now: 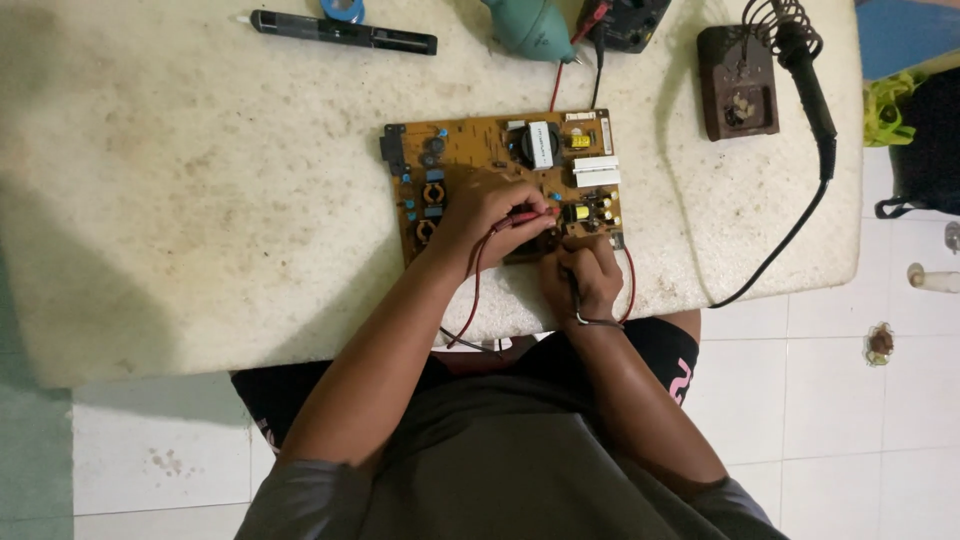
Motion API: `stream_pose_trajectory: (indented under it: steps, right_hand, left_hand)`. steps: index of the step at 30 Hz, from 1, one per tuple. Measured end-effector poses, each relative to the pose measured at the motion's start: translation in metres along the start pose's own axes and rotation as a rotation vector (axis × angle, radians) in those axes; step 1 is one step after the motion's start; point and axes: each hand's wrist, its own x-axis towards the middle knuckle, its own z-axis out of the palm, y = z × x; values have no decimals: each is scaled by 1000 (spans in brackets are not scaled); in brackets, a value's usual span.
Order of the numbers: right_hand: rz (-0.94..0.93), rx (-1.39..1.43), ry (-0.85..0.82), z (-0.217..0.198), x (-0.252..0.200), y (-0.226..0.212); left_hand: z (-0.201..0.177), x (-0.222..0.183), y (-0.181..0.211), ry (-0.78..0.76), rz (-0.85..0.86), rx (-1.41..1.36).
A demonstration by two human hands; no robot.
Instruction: Testing electronic components on a circuit board using a digital multimeter.
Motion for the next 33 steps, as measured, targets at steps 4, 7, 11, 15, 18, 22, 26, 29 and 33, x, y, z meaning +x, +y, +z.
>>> stream_pose_trajectory:
  steps: [4, 7, 11, 15, 18, 22, 26, 29, 33]
  right_hand:
    - [-7, -17, -22, -2, 1, -1]
    - [1, 14, -27, -3, 3, -1]
    - [2, 28, -34, -4, 2, 0]
    - [-6, 37, -43, -4, 3, 0]
    - [-23, 58, -43, -4, 5, 0]
    - [-29, 35, -34, -3, 4, 1]
    - [-25, 39, -26, -2, 1, 4]
    - [-23, 39, -27, -2, 1, 4]
    - [-21, 56, -30, -2, 1, 4]
  left_hand:
    - [0, -1, 3, 5, 12, 21]
    - [0, -1, 2, 5, 2, 60]
    - [3, -4, -2, 9, 10, 75]
    - [1, -2, 1, 21, 30, 101]
    - [2, -2, 3, 33, 37, 113]
    - [2, -3, 1, 28, 34, 117]
    - [3, -3, -1, 28, 25, 102]
    - [1, -3, 1, 28, 20, 104]
    - [1, -3, 0, 10, 19, 105]
